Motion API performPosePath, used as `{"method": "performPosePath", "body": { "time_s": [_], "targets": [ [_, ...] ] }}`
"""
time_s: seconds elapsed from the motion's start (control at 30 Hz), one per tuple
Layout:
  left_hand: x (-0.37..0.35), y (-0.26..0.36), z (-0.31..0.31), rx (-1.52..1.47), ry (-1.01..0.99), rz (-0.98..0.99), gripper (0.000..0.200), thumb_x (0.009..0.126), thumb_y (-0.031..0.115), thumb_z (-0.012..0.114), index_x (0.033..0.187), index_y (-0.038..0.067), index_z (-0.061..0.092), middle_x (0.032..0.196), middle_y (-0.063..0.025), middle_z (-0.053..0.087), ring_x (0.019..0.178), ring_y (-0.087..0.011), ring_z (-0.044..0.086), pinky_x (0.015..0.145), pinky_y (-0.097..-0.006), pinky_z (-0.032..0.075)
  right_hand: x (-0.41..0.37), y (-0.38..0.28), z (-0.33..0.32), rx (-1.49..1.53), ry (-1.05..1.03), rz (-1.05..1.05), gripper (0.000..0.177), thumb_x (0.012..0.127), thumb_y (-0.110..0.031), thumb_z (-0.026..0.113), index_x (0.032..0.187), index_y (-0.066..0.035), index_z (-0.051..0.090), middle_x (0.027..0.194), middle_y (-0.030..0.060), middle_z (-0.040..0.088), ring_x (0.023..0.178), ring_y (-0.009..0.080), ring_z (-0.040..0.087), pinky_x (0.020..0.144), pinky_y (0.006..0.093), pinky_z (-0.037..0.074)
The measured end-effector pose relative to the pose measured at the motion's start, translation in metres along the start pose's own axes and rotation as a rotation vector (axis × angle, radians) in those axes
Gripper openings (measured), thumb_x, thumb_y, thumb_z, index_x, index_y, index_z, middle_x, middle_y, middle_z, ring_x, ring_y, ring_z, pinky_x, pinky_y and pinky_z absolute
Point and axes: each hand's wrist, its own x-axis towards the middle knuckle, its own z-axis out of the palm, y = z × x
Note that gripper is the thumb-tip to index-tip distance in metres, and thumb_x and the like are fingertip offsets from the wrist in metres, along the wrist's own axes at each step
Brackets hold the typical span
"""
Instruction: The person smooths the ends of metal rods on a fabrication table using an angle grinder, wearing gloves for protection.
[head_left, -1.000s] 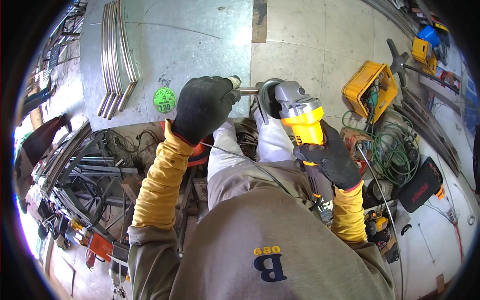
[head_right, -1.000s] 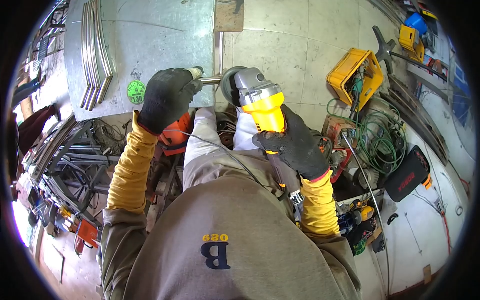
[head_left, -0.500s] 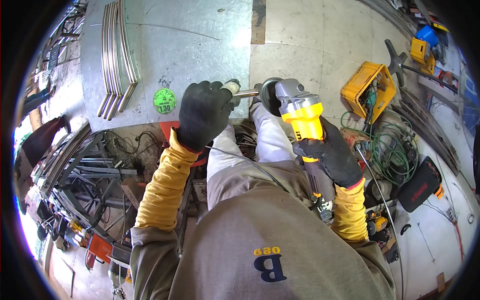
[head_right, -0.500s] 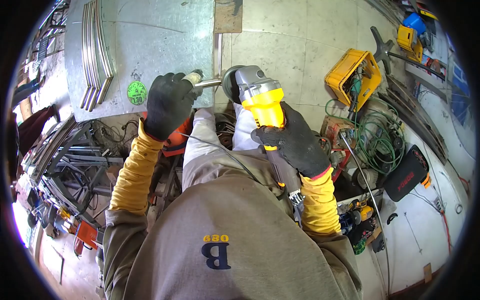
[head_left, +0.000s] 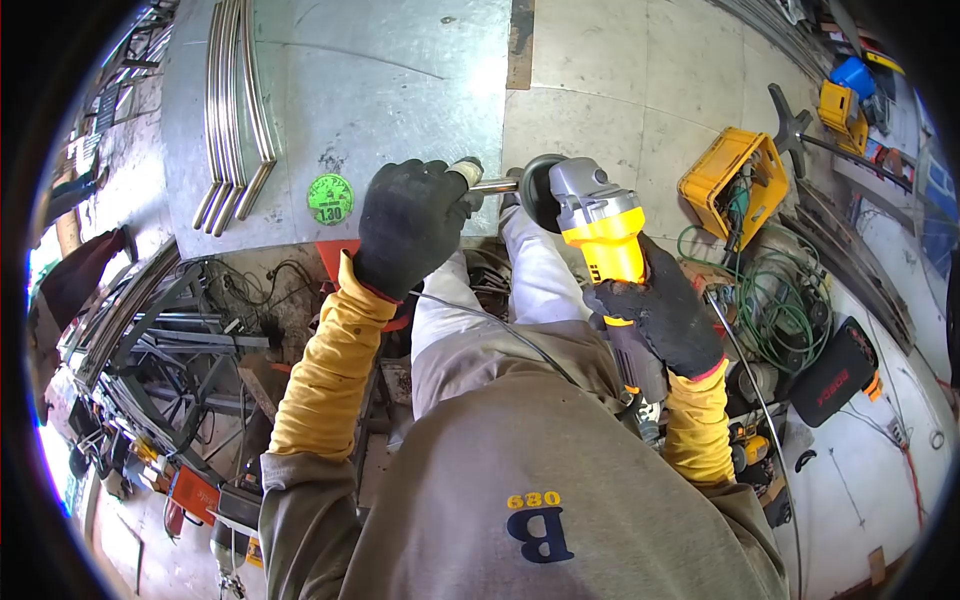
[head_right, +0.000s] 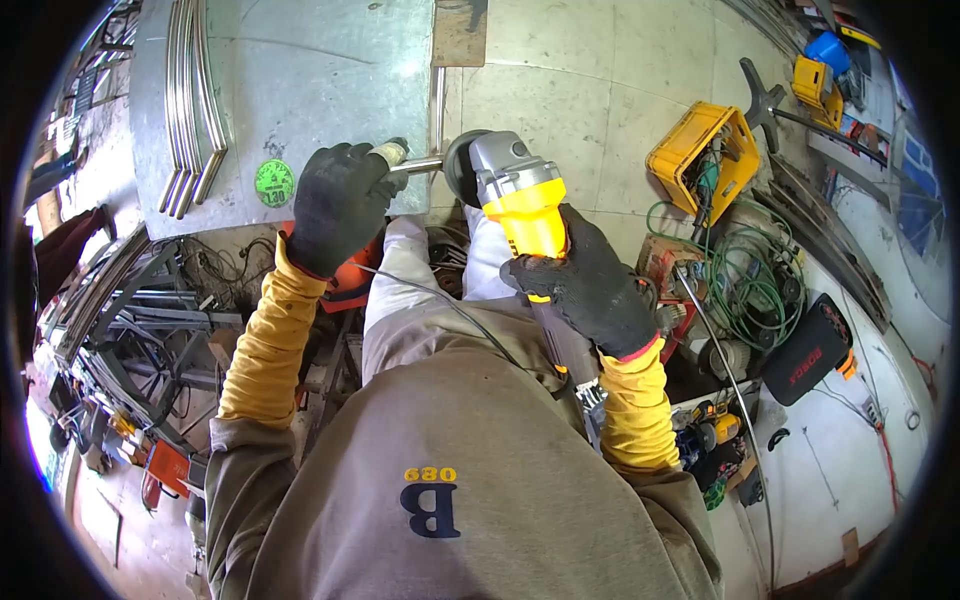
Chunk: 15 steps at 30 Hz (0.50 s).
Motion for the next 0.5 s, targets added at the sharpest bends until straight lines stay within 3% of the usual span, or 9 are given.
{"method": "performPosePath", "body": {
  "time_s": [0.27,0.5],
  "targets": [
    [0.008,-0.003,-0.002,-0.092,-0.034,-0.057,0.023,0.091,0.017,0.078,0.11,0.004,0.078,0.081,-0.0151,0.072,0.075,-0.0359,0.07,0.067,-0.0455,0.054,0.001,0.006,-0.001,0.053,0.011,0.001,0.046,0.089,-0.019,0.085,0.126,-0.002,0.065,0.099,0.0035,0.069,0.085,0.0139,0.062,0.078,0.0336,0.054],
    [0.009,-0.003,-0.002,-0.117,-0.041,-0.071,0.024,0.092,0.018,0.078,0.11,0.003,0.078,0.08,-0.0147,0.072,0.074,-0.0353,0.071,0.067,-0.0452,0.055,0.002,0.0,0.001,0.011,-0.016,-0.013,0.045,0.089,-0.017,0.084,0.126,-0.002,0.065,0.099,0.0031,0.068,0.084,0.0133,0.061,0.077,0.0331,0.054]
  ]
}}
